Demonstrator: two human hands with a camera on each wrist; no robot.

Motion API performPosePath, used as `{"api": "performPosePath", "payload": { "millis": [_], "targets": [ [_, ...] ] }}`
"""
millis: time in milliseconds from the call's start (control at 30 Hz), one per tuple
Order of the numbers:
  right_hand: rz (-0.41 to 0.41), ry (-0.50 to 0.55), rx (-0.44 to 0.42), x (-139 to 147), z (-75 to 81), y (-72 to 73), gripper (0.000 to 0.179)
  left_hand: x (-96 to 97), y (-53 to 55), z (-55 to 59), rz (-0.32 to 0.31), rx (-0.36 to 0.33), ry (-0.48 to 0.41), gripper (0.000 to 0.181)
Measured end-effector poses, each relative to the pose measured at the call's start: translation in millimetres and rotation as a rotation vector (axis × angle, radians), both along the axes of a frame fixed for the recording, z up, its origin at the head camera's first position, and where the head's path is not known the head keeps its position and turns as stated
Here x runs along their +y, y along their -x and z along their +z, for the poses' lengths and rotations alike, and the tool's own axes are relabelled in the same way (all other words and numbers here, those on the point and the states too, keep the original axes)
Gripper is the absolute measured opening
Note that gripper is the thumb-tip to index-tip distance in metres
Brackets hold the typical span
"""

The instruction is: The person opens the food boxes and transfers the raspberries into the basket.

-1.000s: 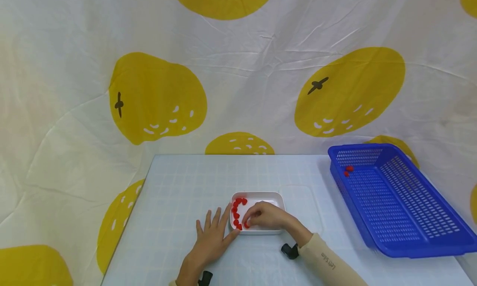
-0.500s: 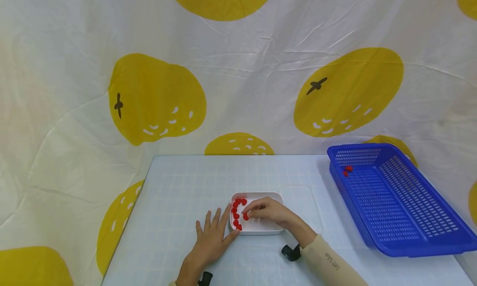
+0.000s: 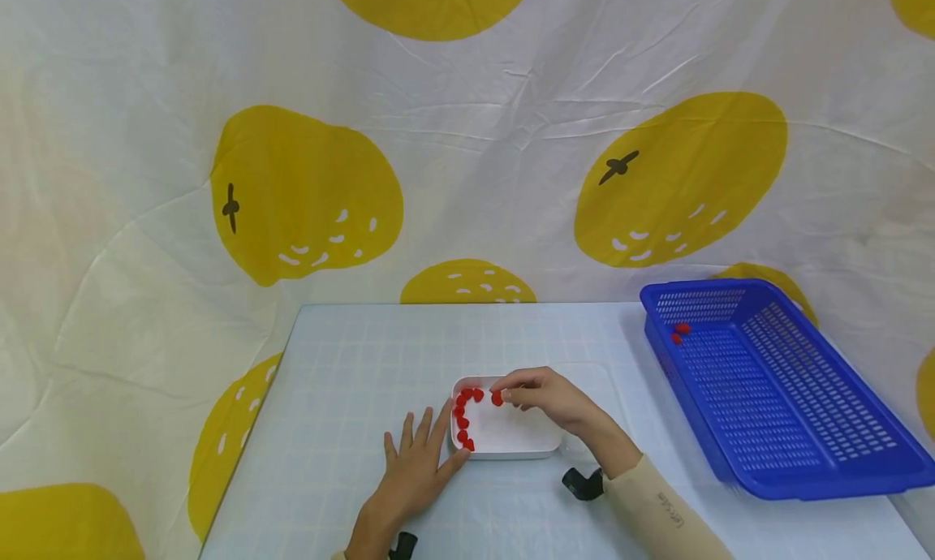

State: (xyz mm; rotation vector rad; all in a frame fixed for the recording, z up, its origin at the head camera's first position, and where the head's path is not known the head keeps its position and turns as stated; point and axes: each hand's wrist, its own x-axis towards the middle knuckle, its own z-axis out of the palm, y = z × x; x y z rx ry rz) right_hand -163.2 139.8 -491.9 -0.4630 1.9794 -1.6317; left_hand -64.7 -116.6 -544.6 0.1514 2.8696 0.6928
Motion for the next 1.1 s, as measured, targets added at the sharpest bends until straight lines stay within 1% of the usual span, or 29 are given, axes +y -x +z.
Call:
{"api": "performPosePath", "payload": {
  "millis": [133, 200, 400, 600, 700, 833, 1000, 1100],
  "targets": [
    [-0.036, 0.012, 0.022, 14.1, 12.0, 3.1, 0.035, 0.1, -0.8, -0.9, 0.003, 0.004, -0.001, 0.089],
    [-0.062, 0.024, 0.036, 22.0, 17.3, 5.1, 0.035, 0.1, -1.4, -0.9, 0.004, 0.005, -0.002, 0.089],
    [-0.172, 0.033, 0.070, 44.7, 34.0, 11.4, 0.035, -0.3, -2.3, -1.1, 0.003, 0.017, -0.014, 0.088],
    [-0.256, 0.040, 0.106, 67.5, 43.3, 15.7, 0.033, 0.4, -1.7, -1.7, 0.004, 0.025, 0.002, 0.088],
    [-0.272, 0.058, 0.126, 78.6, 49.6, 15.6, 0.031, 0.5, -1.3, -1.5, 0.003, 0.021, 0.006, 0.088],
    [-0.287, 0.090, 0.145, 94.2, 62.3, 13.5, 0.028, 0.3, -1.1, -0.9, 0.004, 0.016, 0.008, 0.089],
    [-0.331, 0.146, 0.175, 117.8, 78.4, 10.3, 0.023, 0.2, -1.1, -0.5, 0.007, 0.014, 0.007, 0.089],
    [-0.364, 0.169, 0.170, 133.2, 90.0, 8.1, 0.021, 0.1, -1.3, -0.6, 0.009, 0.016, 0.005, 0.089]
  ]
}}
